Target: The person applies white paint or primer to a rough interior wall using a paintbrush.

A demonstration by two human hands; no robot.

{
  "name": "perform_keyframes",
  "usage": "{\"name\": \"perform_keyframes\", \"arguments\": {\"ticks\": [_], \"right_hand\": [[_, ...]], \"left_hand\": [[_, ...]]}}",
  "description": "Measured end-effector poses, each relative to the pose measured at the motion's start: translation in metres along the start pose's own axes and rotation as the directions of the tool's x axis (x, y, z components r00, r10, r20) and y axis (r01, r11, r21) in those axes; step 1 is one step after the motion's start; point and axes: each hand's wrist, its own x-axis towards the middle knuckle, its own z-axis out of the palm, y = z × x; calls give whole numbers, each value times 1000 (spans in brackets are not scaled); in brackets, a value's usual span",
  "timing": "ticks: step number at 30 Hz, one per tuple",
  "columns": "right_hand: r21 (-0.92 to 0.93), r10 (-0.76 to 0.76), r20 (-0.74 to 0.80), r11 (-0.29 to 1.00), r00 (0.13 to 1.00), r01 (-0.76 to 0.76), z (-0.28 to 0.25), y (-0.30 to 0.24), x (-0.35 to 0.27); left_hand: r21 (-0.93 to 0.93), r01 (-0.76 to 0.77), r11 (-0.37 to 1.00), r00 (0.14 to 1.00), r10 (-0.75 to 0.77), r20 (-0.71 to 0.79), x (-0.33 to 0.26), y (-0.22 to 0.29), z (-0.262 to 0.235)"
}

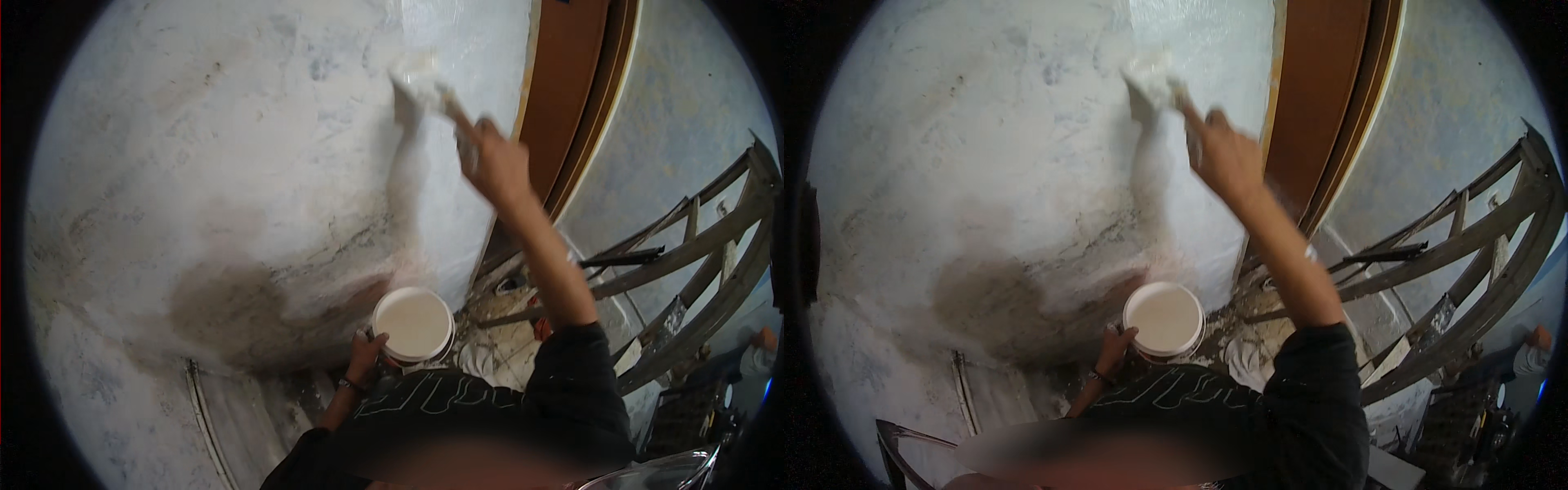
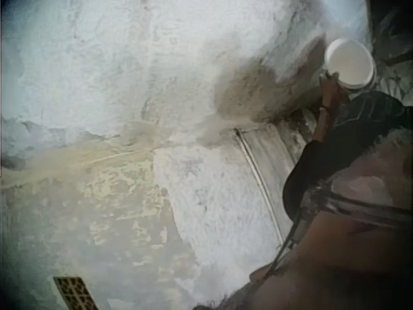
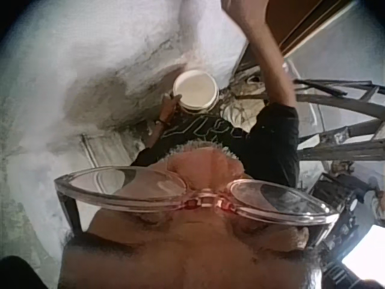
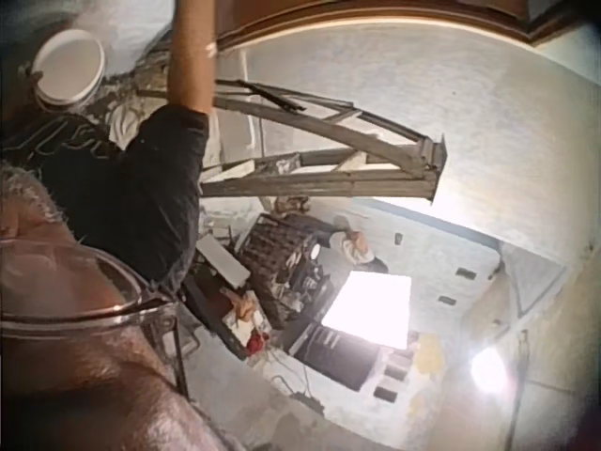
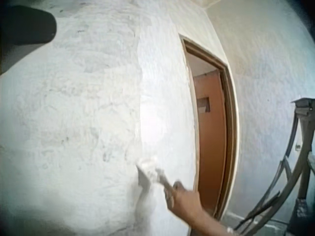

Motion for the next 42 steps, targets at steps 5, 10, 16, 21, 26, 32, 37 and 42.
{"name": "perform_keyframes", "arguments": {"ticks": [5,10,16,21,26,32,37,42], "right_hand": [[193,40,399,973,916,-126,113,1,-156],[-14,55,680,998,731,-61,118,25,-166],[191,133,91,970,987,-148,39,28,-89],[453,325,-63,852,944,-263,91,-10,-114],[293,280,129,906,951,-307,216,-26,-219],[139,475,407,812,780,-567,241,-13,-332],[25,697,611,457,375,-889,159,-29,-357],[-3,497,785,601,370,-800,170,-64,-374]], "left_hand": [[110,147,983,984,-157,86,5,-14,-6],[90,112,990,986,-122,111,13,-37,-16],[177,237,955,934,-274,228,35,-50,-40],[196,189,962,898,-250,362,54,-44,-54],[262,138,955,886,-238,399,86,-52,-70],[337,102,936,841,-262,473,109,-79,-82],[401,-62,914,803,-193,564,124,-96,-67],[532,-255,808,782,-152,605,130,-95,-48]]}}
